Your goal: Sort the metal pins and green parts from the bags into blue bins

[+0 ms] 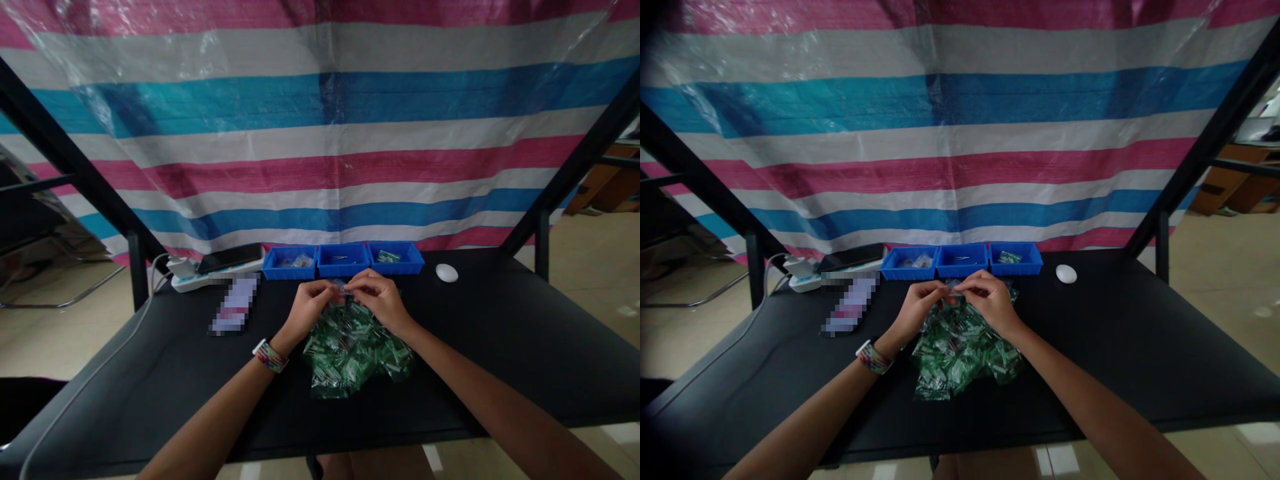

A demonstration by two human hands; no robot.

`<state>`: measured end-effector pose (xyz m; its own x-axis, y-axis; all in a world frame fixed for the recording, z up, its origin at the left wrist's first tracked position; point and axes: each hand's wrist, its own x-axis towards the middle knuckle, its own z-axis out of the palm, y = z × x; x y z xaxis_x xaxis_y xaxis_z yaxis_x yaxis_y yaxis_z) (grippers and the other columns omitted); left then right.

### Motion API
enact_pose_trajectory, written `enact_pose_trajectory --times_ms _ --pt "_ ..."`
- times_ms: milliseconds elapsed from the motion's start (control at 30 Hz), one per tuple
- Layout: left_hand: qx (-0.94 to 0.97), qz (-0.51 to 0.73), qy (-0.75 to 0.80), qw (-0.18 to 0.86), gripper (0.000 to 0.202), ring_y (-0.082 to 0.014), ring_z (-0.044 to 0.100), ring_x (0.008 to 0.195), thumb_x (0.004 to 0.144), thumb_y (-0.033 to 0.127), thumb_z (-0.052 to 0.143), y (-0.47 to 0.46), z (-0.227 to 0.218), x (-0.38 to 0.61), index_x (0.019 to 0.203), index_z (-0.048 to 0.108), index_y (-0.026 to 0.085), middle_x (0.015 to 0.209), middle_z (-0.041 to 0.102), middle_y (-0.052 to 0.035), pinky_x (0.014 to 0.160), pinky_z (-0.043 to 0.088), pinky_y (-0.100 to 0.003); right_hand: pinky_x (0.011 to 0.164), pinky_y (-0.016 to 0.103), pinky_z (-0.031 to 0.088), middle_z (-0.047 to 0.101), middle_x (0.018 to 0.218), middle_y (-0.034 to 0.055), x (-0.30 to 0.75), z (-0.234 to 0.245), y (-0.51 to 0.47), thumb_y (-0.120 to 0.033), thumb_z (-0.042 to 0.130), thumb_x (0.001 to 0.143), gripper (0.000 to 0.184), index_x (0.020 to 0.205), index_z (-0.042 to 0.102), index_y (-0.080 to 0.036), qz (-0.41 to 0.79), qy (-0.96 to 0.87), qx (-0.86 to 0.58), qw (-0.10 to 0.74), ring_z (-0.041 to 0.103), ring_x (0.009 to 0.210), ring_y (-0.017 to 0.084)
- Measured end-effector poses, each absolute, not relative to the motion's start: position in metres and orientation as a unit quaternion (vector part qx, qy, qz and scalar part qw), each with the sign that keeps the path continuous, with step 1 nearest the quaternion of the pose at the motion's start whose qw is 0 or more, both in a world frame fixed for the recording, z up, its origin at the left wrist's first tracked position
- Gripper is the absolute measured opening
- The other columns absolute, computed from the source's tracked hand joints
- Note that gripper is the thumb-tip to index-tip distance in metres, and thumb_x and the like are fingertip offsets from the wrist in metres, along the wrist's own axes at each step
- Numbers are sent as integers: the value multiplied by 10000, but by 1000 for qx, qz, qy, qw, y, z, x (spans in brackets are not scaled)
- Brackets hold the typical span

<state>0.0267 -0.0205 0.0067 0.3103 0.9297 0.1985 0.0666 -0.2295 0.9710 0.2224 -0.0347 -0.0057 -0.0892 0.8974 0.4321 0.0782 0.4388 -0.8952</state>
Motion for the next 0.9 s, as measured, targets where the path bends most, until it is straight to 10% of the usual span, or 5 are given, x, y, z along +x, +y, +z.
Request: enact_pose_trajectory --times_ms 300,900 --pt "642 476 385 463 304 -162 652 694 865 444 729 -22 9 29 756 710 161 721 725 -36 691 496 -269 494 242 509 701 968 24 224 -7 -31 -385 728 838 488 1311 670 -276 489 -522 -384 584 641 609 131" --pt "627 459 392 493 561 -138 556 522 954 566 594 -18 5 26 561 654 169 524 625 -43 574 418 -271 540 271 454 660 785 13 220 -4 -38 -349 747 878 132 927 799 -239 386 -624 -385 560 584 596 139"
